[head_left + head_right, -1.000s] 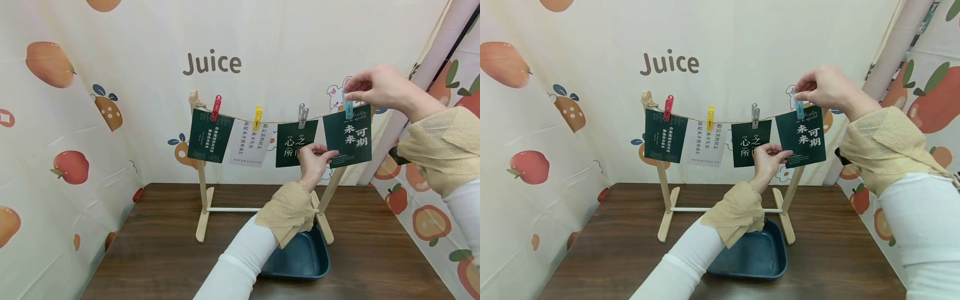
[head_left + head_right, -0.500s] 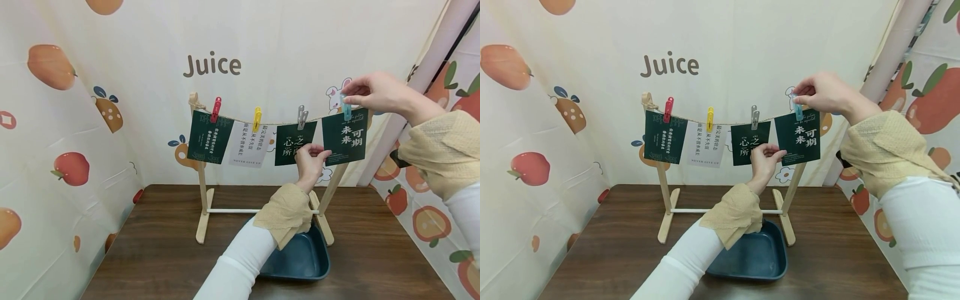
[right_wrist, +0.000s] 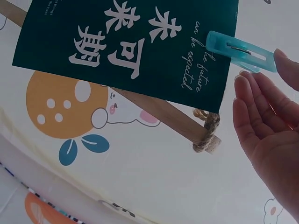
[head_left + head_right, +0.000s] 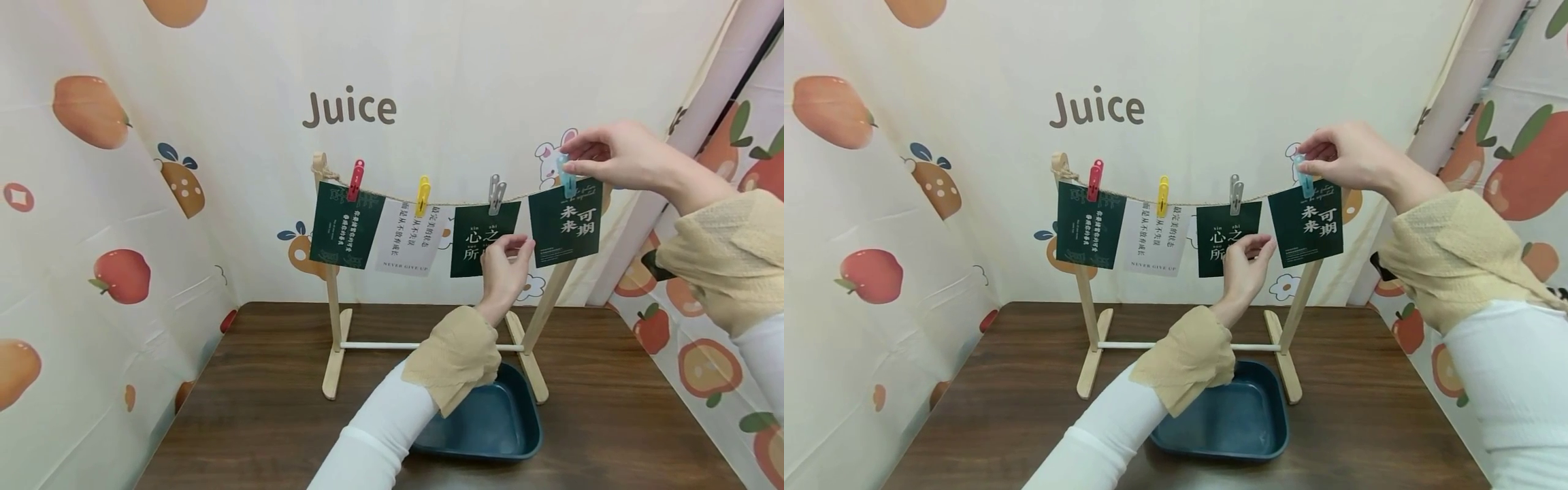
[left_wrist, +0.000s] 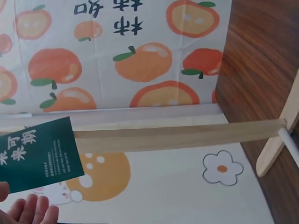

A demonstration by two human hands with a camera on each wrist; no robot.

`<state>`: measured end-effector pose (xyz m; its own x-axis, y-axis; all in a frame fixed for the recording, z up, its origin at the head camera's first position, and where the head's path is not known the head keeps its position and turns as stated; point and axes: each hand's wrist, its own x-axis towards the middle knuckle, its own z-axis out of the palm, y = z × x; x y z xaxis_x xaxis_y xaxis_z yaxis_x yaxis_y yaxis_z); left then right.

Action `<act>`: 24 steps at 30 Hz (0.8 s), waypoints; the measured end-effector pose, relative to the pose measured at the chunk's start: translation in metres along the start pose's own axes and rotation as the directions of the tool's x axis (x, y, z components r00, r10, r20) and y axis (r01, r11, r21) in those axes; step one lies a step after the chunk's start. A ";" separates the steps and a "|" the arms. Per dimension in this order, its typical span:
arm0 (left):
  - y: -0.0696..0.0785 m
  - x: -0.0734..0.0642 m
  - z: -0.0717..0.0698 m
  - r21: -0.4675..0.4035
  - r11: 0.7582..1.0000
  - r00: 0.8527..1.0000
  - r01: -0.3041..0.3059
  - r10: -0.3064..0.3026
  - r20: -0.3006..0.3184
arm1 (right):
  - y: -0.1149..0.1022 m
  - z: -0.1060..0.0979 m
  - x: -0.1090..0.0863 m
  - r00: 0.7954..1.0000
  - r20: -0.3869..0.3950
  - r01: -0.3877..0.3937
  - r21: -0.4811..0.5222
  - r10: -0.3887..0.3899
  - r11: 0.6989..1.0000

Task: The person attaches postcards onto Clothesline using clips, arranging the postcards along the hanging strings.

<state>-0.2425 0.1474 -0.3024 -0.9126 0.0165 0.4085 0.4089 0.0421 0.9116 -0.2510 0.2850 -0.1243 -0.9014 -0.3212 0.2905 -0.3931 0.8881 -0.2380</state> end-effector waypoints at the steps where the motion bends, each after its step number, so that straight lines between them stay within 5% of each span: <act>1: 0.001 -0.001 -0.002 0.005 1.000 1.000 -0.010 0.010 0.012 | 0.000 0.000 0.000 1.000 -0.006 0.004 0.000 -0.004 1.000; 6: 0.003 -0.006 -0.016 0.037 0.997 0.995 -0.069 0.066 0.072 | -0.001 0.004 -0.007 0.998 -0.054 0.036 -0.004 -0.036 0.999; 11: 0.002 -0.011 -0.035 0.210 0.963 0.975 -0.172 0.136 0.175 | -0.006 0.011 -0.020 0.986 -0.166 0.016 -0.008 -0.017 1.000; 14: 0.001 -0.014 -0.047 0.337 0.906 0.953 -0.258 0.181 0.244 | -0.009 0.019 -0.029 0.960 -0.279 -0.026 0.013 0.028 1.000; 19: -0.005 -0.019 -0.066 0.497 0.788 0.919 -0.362 0.215 0.329 | -0.013 0.037 -0.048 0.882 -0.463 -0.060 0.071 0.086 0.996; 24: -0.011 -0.025 -0.085 0.618 0.653 0.891 -0.438 0.227 0.392 | -0.019 0.058 -0.062 0.827 -0.561 0.009 0.051 0.021 0.999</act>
